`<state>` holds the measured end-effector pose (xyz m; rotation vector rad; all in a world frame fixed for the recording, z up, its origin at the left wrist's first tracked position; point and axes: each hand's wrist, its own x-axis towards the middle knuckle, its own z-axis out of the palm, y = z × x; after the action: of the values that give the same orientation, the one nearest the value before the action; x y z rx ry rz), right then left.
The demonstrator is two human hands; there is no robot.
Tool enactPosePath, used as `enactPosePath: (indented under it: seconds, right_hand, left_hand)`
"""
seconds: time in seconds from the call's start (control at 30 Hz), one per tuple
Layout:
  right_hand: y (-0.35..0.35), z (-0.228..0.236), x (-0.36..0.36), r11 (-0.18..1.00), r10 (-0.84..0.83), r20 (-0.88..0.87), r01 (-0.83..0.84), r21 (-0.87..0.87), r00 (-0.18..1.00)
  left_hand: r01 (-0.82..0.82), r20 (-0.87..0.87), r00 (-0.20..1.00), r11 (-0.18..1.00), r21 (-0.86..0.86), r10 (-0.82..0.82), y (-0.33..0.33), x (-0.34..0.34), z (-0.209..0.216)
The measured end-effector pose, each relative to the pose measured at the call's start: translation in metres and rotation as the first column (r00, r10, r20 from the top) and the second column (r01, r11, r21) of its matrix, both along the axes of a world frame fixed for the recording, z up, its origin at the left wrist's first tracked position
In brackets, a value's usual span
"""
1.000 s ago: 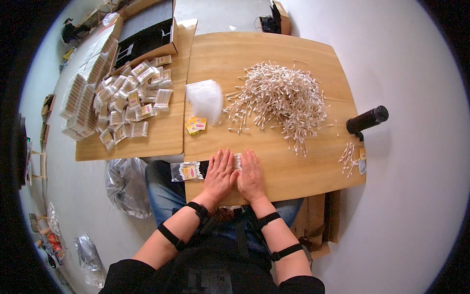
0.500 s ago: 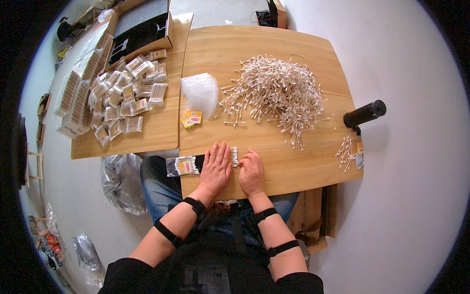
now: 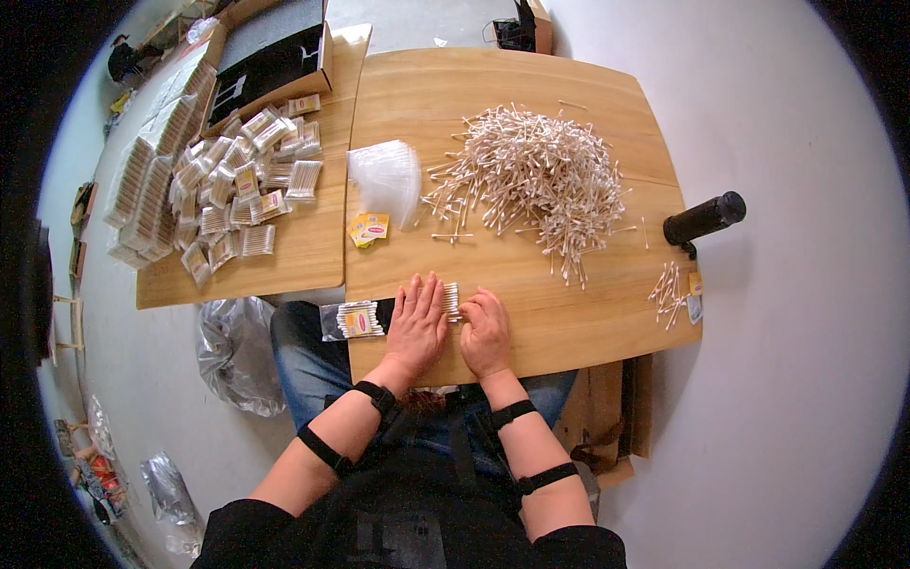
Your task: The user is packaging small swab-like sticks into small plastic bags.
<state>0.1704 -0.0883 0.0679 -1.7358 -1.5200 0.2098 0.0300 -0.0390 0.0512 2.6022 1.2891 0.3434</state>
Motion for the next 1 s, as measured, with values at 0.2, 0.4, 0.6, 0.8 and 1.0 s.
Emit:
enactPosePath:
  seconds: [0.2,0.4,0.6,0.8,1.0]
  right_hand:
    - [-0.0009,-0.0028,0.0019,1.0,0.02,0.018,-0.02,-0.016,1.0]
    - [0.0006,-0.0007,-0.0006,1.0,0.001,-0.007,-0.001,0.003,1.0]
    - [0.0009,-0.0008,-0.0008,1.0,0.007,0.011,-0.007,0.0,1.0]
    - [0.0011,-0.0013,0.0001,1.0,0.014,0.023,-0.014,0.003,1.0]
    - [0.0016,-0.001,-0.0021,1.0,-0.013,0.018,0.013,-0.016,1.0]
  left_hand:
    - [-0.001,-0.011,1.0,1.0,-0.014,0.001,0.0003,0.0009,0.0016]
    - [-0.002,0.003,1.0,1.0,-0.004,0.002,0.0,-0.0002,-0.0012]
    - [-0.001,0.008,1.0,1.0,0.003,0.001,0.0,-0.0006,-0.0013]
    - [0.001,0.009,1.0,1.0,0.003,-0.001,0.0001,0.0,-0.0033]
    - [-0.001,0.006,1.0,1.0,-0.002,0.001,0.0002,-0.0005,-0.0044]
